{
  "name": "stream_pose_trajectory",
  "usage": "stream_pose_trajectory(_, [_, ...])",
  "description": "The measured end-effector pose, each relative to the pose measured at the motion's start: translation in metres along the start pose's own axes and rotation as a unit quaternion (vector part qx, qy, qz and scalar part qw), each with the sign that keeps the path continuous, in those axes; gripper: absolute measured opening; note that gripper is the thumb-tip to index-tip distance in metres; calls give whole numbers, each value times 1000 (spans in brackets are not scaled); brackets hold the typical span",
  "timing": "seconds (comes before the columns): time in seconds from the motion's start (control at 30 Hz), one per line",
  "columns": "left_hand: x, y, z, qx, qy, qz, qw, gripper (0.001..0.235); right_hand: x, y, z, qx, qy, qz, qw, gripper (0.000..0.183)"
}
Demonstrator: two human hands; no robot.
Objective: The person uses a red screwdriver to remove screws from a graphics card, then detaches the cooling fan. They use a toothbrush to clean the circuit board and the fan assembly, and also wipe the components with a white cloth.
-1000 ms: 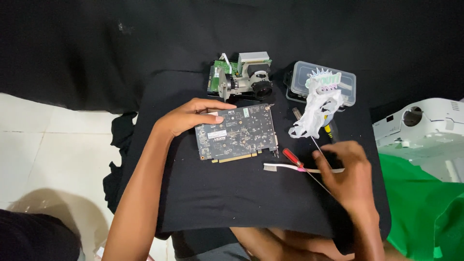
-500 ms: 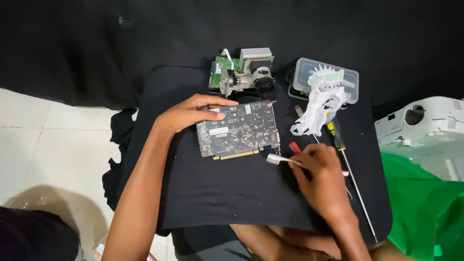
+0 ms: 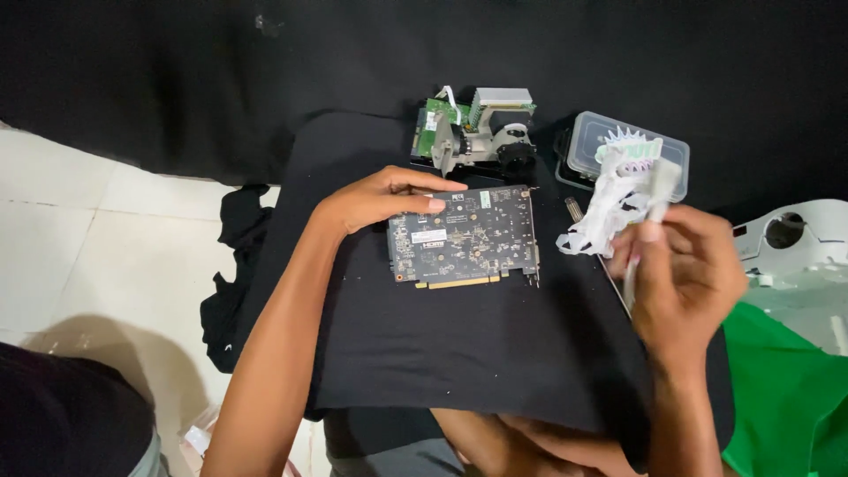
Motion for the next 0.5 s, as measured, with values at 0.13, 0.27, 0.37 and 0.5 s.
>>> stream_pose_trajectory(0.13, [-10,-35,-13,-13,1,4,1000,45,11,4,-58,-191,159,44,968,18])
stream_pose_trajectory(0.27, [-12,-37,-12,-5,-4,5,1000,46,15,3,-88,-261,212,70,939,17])
stream_pose_trajectory(0.37, [-11,-40,-14,-12,-2,-9,1000,44,18,-1,-78,-288,139,118,940,16])
stream_pose_trajectory(0.5, [-4,-13,-5,2,-8,5,1000,43,19,-3,-82,-159,192,74,966,22])
Point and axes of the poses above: each hand's wrist, its own x-axis towards the middle knuckle, its own z-axis out of the back of the hand, y = z × x, the point moved 10 cm from there along x, towards the middle knuckle
